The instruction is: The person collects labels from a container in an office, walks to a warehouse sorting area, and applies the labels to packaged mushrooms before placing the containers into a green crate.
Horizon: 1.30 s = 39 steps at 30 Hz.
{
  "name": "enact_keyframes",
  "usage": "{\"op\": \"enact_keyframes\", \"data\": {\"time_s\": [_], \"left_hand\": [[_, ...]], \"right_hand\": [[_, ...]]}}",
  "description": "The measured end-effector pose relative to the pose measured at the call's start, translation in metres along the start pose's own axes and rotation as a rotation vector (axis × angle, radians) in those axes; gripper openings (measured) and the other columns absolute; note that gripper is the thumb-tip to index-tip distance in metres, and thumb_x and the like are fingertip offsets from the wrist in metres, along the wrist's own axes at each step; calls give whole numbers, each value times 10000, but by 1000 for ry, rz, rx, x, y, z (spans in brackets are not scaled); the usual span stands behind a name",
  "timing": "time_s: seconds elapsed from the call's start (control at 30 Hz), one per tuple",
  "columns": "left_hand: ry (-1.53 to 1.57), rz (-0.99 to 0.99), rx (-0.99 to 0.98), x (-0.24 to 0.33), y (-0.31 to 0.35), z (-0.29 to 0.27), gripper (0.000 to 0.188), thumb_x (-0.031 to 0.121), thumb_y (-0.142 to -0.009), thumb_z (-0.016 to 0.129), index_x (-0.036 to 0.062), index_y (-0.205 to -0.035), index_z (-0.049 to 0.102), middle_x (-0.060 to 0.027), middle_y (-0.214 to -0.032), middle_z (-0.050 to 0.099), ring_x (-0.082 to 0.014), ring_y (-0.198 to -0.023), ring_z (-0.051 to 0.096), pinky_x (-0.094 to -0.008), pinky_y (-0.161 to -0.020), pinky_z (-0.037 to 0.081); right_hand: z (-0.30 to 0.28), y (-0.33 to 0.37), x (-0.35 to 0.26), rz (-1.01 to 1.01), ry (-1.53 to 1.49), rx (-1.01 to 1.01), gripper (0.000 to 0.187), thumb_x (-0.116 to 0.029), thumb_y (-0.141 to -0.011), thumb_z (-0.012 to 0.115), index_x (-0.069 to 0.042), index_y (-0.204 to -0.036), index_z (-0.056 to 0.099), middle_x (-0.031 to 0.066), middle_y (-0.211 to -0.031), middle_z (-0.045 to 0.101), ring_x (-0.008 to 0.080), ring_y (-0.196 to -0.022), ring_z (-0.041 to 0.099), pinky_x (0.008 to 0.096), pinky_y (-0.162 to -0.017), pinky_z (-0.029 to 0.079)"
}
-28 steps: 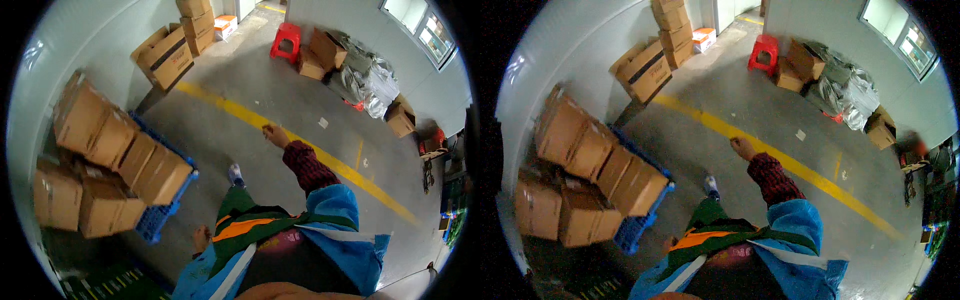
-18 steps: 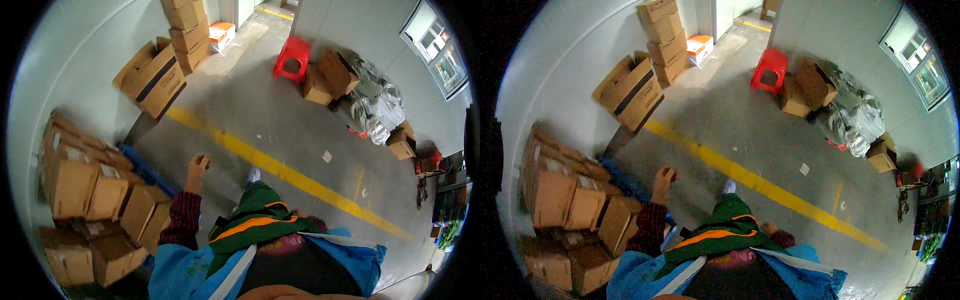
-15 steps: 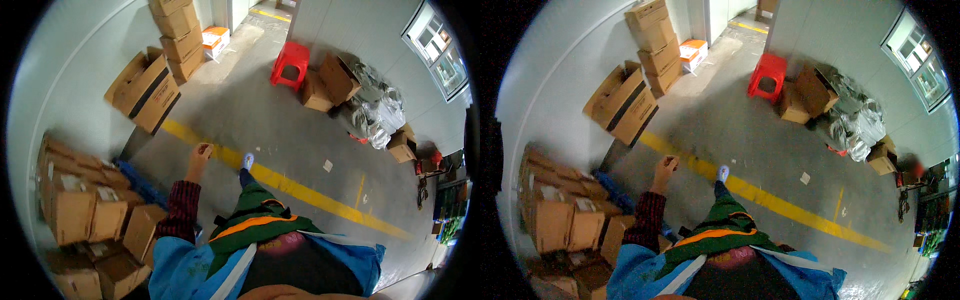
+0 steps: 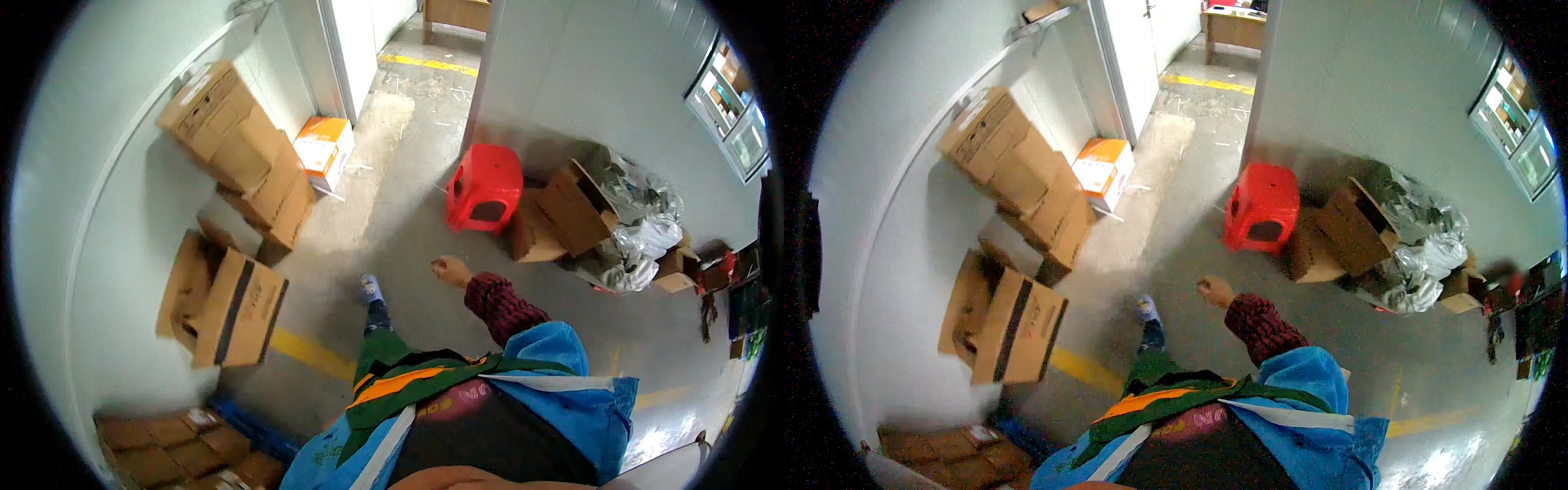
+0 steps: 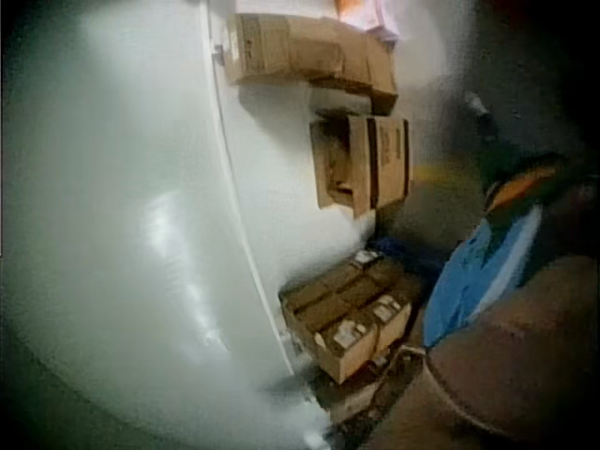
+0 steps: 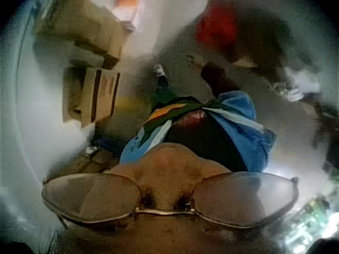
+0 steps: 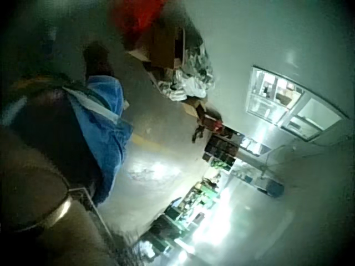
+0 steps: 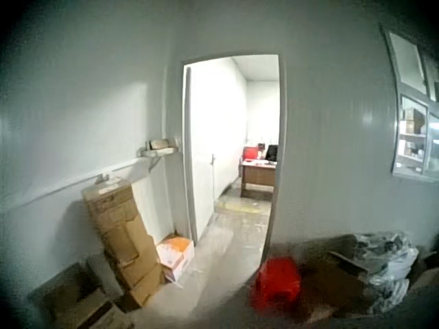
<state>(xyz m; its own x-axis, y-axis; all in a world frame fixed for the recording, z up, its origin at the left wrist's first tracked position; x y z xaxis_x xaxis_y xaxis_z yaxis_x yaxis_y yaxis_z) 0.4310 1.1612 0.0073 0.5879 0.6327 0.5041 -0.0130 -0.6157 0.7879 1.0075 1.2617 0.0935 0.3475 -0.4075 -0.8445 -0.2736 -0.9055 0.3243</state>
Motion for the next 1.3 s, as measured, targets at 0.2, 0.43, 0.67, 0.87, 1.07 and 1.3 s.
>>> {"op": "enact_keyframes", "data": {"time_s": [0.2,0.43,0.67,0.87,1.07,1.3], "left_hand": [[-109,-28,21,217,-171,-42,184,204,-881,575,89,-739,551,-10,-582,505,-153,-489,483,-326,-457,391],[93,651,83,715,-437,-25,176,184,-879,556,115,-725,505,28,-576,472,-110,-456,436,-273,-444,374],[510,606,-108,1072,-508,94,168,204,-921,605,54,-978,557,15,-742,533,-68,-616,506,-220,-503,419],[-199,406,-208,1104,-565,190,198,206,-906,569,61,-772,583,-5,-617,541,-97,-516,503,-266,-449,407],[-548,228,-291,1219,-654,216,201,214,-893,557,62,-765,592,-21,-588,540,-116,-510,518,-280,-446,420],[-709,365,-367,1521,-807,359,209,223,-877,543,62,-758,603,-39,-555,539,-138,-503,537,-297,-444,435]], "right_hand": [[-38,-164,-6,86,-68,64,260,-228,-751,604,-7,-888,598,120,-709,619,206,-640,602,377,-603,476],[-83,-168,184,902,52,-215,354,-339,-851,552,-60,-1043,656,192,-896,655,347,-821,637,466,-717,508],[-228,-389,160,748,66,-108,405,-376,-794,589,-54,-1031,650,209,-864,654,361,-818,632,484,-712,494],[-438,-727,30,148,209,291,347,-307,-782,609,-18,-964,668,195,-894,674,347,-836,656,420,-720,518],[-628,-971,-54,148,-228,442,325,-257,-828,568,-33,-1049,653,157,-821,688,236,-696,679,373,-720,524],[-691,-986,132,644,68,326,401,-361,-758,622,-72,-1024,703,172,-948,689,295,-867,665,388,-804,510]]}}
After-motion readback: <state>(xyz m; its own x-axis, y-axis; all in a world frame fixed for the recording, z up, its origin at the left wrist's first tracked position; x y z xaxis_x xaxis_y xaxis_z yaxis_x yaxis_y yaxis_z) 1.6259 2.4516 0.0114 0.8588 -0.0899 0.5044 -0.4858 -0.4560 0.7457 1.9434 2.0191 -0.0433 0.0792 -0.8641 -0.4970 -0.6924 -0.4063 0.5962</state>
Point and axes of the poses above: each hand's wrist, its own y-axis away from the middle knuckle, its own z-axis out of the palm, x = y × z, the point moved 1 cm from there along -y, towards the middle knuckle
